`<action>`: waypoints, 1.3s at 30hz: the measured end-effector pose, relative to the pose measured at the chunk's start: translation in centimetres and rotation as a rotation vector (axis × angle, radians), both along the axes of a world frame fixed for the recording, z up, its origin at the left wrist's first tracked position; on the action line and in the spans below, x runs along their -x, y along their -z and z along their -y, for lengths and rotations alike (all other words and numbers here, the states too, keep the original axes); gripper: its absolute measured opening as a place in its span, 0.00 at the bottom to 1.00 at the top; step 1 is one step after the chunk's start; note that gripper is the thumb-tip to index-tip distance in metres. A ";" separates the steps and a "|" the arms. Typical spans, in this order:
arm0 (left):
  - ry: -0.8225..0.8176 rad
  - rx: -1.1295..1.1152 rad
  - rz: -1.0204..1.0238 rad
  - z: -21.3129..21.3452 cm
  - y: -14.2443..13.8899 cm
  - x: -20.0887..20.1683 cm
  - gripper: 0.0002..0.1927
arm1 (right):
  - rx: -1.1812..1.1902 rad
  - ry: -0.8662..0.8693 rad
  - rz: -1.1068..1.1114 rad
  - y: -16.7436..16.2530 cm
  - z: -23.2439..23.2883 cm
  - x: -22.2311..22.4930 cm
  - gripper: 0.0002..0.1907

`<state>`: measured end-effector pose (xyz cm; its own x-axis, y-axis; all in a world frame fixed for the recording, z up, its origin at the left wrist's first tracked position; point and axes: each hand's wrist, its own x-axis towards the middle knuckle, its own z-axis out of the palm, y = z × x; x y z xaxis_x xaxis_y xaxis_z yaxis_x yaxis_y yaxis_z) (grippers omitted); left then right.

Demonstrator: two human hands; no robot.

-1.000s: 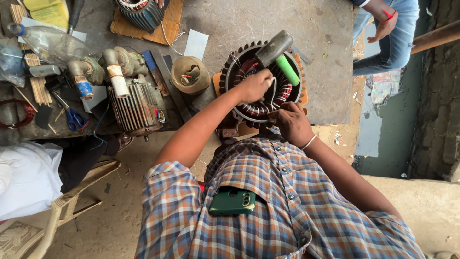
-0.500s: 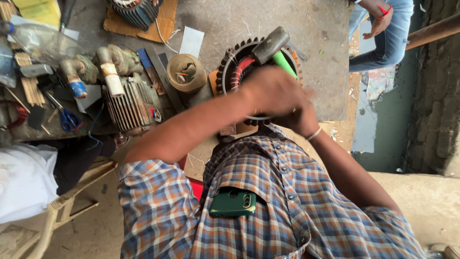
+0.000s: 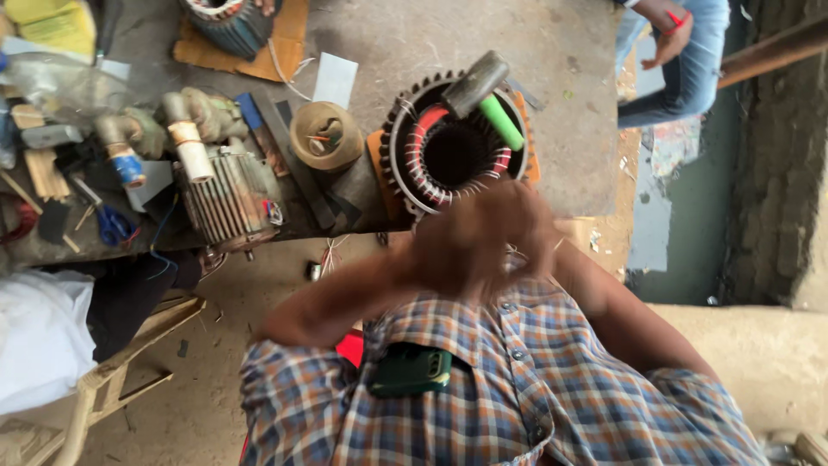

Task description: The person works on an electric motor stator on a workbench, hammering around the copper windings with a mallet and tying the coil ends together with wire, pressing and adjusting the windings by hand as they secure the coil bundle.

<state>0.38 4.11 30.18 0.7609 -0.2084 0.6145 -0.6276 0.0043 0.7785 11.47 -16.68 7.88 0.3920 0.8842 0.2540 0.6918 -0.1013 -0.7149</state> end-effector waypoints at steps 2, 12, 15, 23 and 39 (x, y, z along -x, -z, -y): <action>0.147 0.157 0.246 0.9 -3.1 2.6 0.07 | 0.033 -0.009 0.082 -1.1 -0.6 0.1 0.15; 0.297 0.271 -0.026 1.2 -6.6 4.4 0.07 | 0.023 -0.033 0.163 -4.1 -1.4 0.5 0.13; 0.073 -0.048 -0.174 0.4 -1.1 0.6 0.14 | 0.020 -0.031 0.181 -4.4 -1.4 0.4 0.13; -0.325 -0.787 -0.750 -4.0 19.8 -5.7 0.06 | 0.015 -0.022 0.238 -4.4 -1.4 0.8 0.13; -0.256 -0.799 -0.813 -3.9 19.8 -6.1 0.10 | -0.046 0.114 0.017 -3.1 -1.3 0.3 0.13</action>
